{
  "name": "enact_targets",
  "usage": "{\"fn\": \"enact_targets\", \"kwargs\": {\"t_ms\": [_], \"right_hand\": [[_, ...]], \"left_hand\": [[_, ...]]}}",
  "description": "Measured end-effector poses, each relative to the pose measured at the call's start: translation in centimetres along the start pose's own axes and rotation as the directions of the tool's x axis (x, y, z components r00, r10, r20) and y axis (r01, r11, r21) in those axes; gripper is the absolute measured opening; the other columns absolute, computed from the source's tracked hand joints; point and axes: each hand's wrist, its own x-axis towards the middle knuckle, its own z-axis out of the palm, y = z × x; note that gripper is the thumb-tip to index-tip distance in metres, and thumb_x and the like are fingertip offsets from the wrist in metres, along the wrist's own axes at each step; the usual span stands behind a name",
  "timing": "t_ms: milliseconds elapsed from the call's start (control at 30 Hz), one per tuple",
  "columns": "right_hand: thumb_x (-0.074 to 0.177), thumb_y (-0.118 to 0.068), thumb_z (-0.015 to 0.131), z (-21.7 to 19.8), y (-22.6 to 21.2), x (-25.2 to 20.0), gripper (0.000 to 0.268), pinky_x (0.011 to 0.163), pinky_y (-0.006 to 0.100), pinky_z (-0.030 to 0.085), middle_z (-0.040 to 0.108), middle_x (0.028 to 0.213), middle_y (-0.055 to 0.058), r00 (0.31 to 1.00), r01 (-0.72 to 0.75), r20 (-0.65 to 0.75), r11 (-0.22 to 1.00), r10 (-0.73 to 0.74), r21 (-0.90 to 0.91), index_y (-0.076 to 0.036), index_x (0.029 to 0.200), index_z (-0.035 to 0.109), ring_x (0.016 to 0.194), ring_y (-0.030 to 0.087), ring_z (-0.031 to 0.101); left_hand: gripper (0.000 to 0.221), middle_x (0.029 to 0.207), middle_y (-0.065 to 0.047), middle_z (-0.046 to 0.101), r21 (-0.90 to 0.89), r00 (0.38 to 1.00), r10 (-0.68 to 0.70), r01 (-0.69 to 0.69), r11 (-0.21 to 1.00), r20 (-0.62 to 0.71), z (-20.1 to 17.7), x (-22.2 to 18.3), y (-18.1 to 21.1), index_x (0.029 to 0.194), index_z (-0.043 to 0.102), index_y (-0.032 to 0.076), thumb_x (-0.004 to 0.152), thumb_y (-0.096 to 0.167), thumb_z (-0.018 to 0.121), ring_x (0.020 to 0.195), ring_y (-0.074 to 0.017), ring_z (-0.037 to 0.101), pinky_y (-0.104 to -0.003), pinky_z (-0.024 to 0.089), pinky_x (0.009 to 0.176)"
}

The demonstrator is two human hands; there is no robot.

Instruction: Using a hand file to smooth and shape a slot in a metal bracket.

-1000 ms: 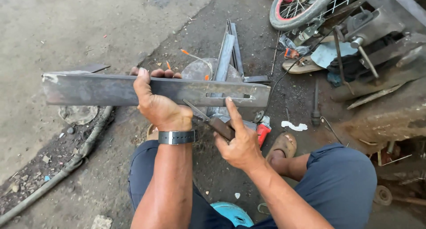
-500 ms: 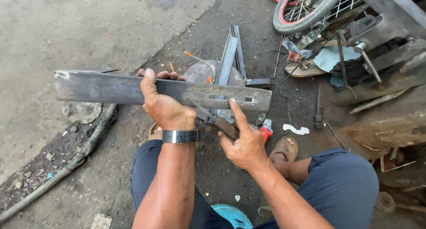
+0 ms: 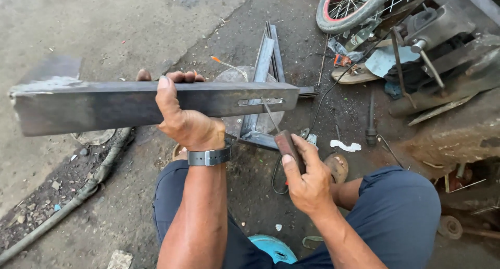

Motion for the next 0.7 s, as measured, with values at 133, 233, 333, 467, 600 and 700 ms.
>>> {"fn": "enact_targets", "kwargs": {"t_ms": [133, 233, 333, 467, 600, 700], "right_hand": [[0.094, -0.019, 0.068, 0.5, -2.5, 0.0, 0.043, 0.078, 0.049, 0.062, 0.078, 0.113, 0.021, 0.995, 0.095, 0.01, 0.995, -0.095, -0.027, -0.012, 0.136, 0.071, 0.102, 0.043, 0.075], [0.092, -0.016, 0.07, 0.6, -4.3, 0.0, 0.042, 0.082, 0.047, 0.062, 0.078, 0.115, 0.02, 0.992, 0.129, 0.018, 0.991, -0.129, -0.027, -0.012, 0.133, 0.074, 0.106, 0.043, 0.074], [0.099, -0.026, 0.063, 0.6, -3.7, -0.4, 0.046, 0.106, 0.035, 0.056, 0.07, 0.138, 0.013, 0.99, 0.052, 0.136, 0.998, -0.046, -0.042, -0.005, 0.14, 0.062, 0.126, 0.025, 0.07], [0.098, -0.027, 0.062, 1.1, -5.5, 0.3, 0.044, 0.105, 0.033, 0.053, 0.073, 0.133, 0.008, 0.995, -0.013, 0.097, 0.999, 0.016, -0.035, -0.008, 0.137, 0.065, 0.123, 0.02, 0.069], [0.103, -0.023, 0.058, 1.5, -6.9, 1.1, 0.039, 0.107, 0.037, 0.053, 0.072, 0.134, 0.015, 0.986, 0.125, 0.118, 0.989, -0.116, -0.073, -0.002, 0.136, 0.063, 0.124, 0.027, 0.071], [0.097, -0.031, 0.056, 1.8, -2.8, 3.5, 0.044, 0.089, 0.037, 0.056, 0.08, 0.118, 0.01, 0.987, -0.116, 0.091, 0.983, 0.129, -0.141, -0.01, 0.135, 0.066, 0.104, 0.021, 0.076]], "left_hand": [[0.02, 0.078, -0.019, 0.064, 0.011, 0.988, 0.094, -0.096, 0.995, 0.125, -1.0, -0.1, -0.6, 0.091, 0.072, -0.001, 0.09, 0.019, 0.072, 0.072, -0.023, 0.067, -0.041, 0.064, 0.07], [0.031, 0.093, -0.018, 0.067, -0.047, 0.966, 0.152, -0.146, 0.988, 0.211, -2.3, 0.5, -2.2, 0.124, 0.059, 0.0, 0.096, 0.006, 0.072, 0.082, -0.0252, 0.068, -0.043, 0.064, 0.077], [0.065, 0.087, -0.012, 0.062, 0.035, 0.971, 0.153, -0.162, 0.986, 0.184, -2.5, 0.8, -2.7, 0.14, 0.044, 0.003, 0.085, 0.025, 0.071, 0.075, -0.0231, 0.063, -0.04, 0.054, 0.075], [0.059, 0.081, -0.013, 0.061, 0.116, 0.966, 0.178, -0.201, 0.973, 0.187, -2.0, 0.5, -2.7, 0.136, 0.048, 0.0, 0.087, 0.028, 0.069, 0.07, -0.0216, 0.061, -0.039, 0.05, 0.073], [0.028, 0.068, -0.007, 0.055, 0.236, 0.935, 0.248, -0.308, 0.921, 0.253, -0.7, 0.3, -1.7, 0.08, 0.058, 0.009, 0.087, 0.036, 0.061, 0.064, -0.0175, 0.053, -0.035, 0.044, 0.063], [0.061, 0.097, -0.017, 0.065, 0.028, 0.981, 0.09, -0.096, 0.995, 0.174, -4.2, 0.8, -3.2, 0.148, 0.055, 0.008, 0.094, 0.023, 0.076, 0.084, -0.0299, 0.063, -0.052, 0.057, 0.082]]}}
